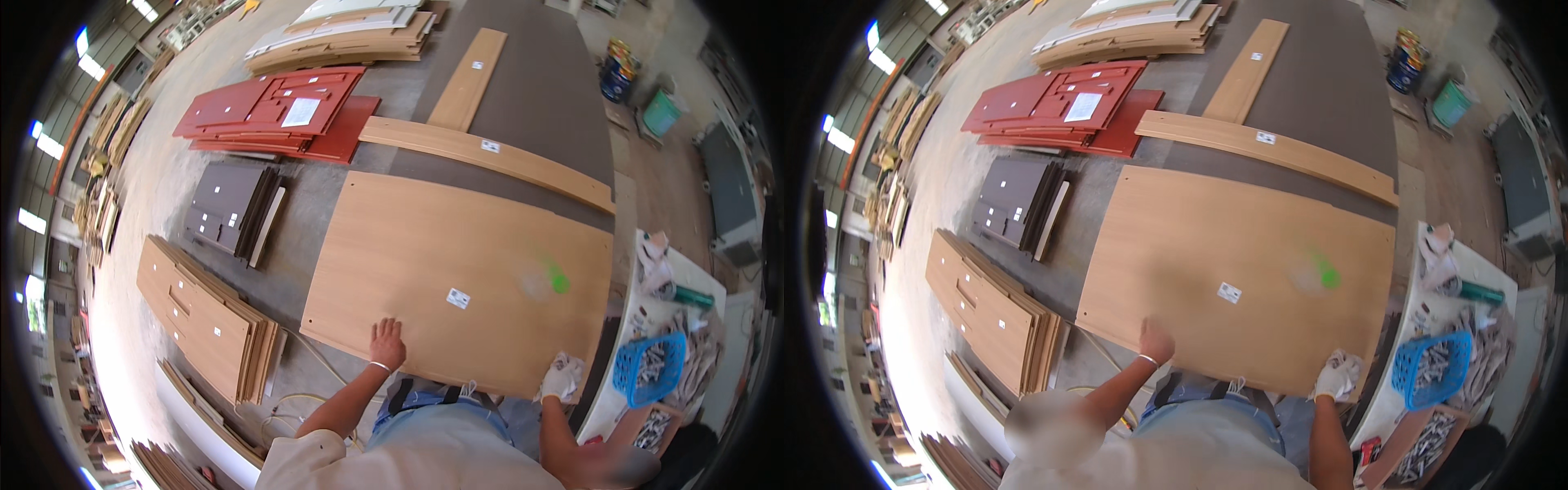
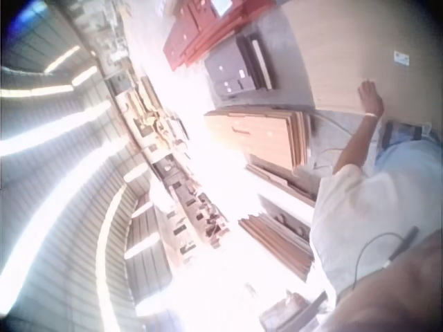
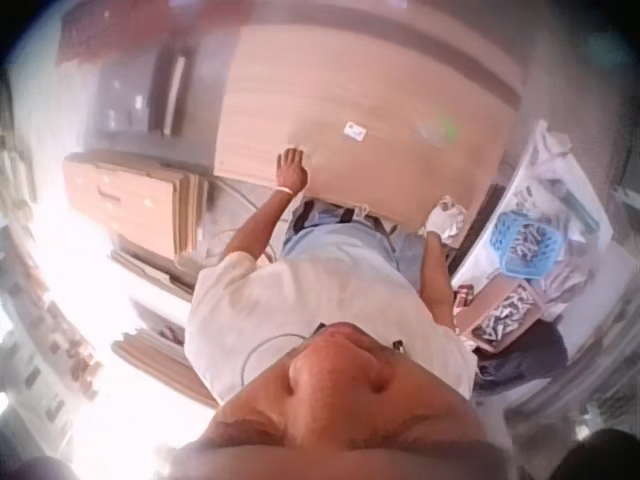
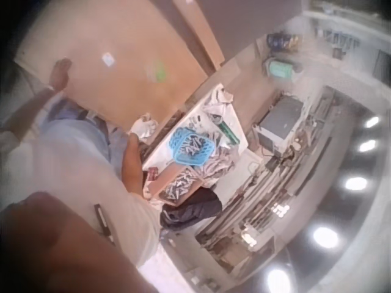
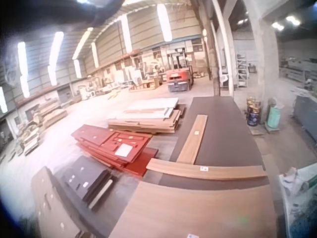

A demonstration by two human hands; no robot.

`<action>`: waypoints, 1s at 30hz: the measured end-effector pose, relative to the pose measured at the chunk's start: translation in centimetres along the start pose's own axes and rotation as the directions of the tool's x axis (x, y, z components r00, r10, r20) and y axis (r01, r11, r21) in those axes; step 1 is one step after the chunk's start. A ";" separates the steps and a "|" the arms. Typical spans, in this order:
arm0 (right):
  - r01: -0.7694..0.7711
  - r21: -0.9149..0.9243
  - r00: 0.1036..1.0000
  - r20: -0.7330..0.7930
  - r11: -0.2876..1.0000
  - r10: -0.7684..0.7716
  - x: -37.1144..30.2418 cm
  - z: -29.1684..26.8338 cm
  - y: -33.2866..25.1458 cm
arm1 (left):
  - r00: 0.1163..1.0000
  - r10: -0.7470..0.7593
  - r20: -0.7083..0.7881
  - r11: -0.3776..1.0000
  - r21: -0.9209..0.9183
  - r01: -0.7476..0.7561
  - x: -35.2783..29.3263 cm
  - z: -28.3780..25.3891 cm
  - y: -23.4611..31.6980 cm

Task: The person wipes a large wooden panel with a cloth, applies liquid from a bottle, and uses a blue scraper tool to smooth the surface. The person handles multiple panels, moving them between stacks and the workbench, and continues wiping and scraping the panel surfaces.

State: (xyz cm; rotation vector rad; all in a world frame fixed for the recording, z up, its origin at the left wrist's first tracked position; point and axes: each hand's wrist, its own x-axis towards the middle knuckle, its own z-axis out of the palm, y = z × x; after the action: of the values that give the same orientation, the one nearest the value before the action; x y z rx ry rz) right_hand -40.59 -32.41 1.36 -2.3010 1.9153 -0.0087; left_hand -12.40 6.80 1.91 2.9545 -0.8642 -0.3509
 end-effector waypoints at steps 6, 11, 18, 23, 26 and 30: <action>0.042 0.158 0.983 0.169 0.987 -0.069 -0.7 -0.8 -6.2 | 0.992 -0.100 -0.074 0.964 -0.253 0.078 8.5 -0.1 -1.9; -0.186 0.166 0.957 0.252 0.968 0.141 -1.1 -0.4 -9.3 | 0.917 -0.307 -0.254 0.933 -0.269 0.238 17.9 -2.9 -8.1; -0.062 0.255 0.959 0.284 0.965 -0.014 -3.6 -1.1 -15.0 | 0.714 -0.676 -0.184 0.691 -0.495 0.527 28.4 -4.5 -19.3; 0.259 0.262 0.885 0.322 0.930 -0.337 -5.7 -0.1 -15.7 | 0.661 -0.738 -0.137 0.626 -0.505 0.594 29.3 -5.4 -20.0; 0.408 0.310 0.812 0.307 0.859 -0.496 -7.4 -2.0 -21.9 | 0.607 -0.791 -0.067 0.546 -0.525 0.653 28.9 -6.4 -20.1; 0.616 0.379 0.621 0.306 0.690 -0.722 -8.3 -3.7 -38.9 | 0.593 -0.801 0.085 0.459 -0.549 0.699 31.4 -7.9 -20.3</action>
State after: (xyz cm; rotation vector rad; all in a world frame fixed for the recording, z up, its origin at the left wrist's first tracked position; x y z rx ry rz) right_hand -4.43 -17.92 10.34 -2.4318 0.7048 0.1682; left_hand 25.81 6.84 1.08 2.5433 0.5897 -0.2542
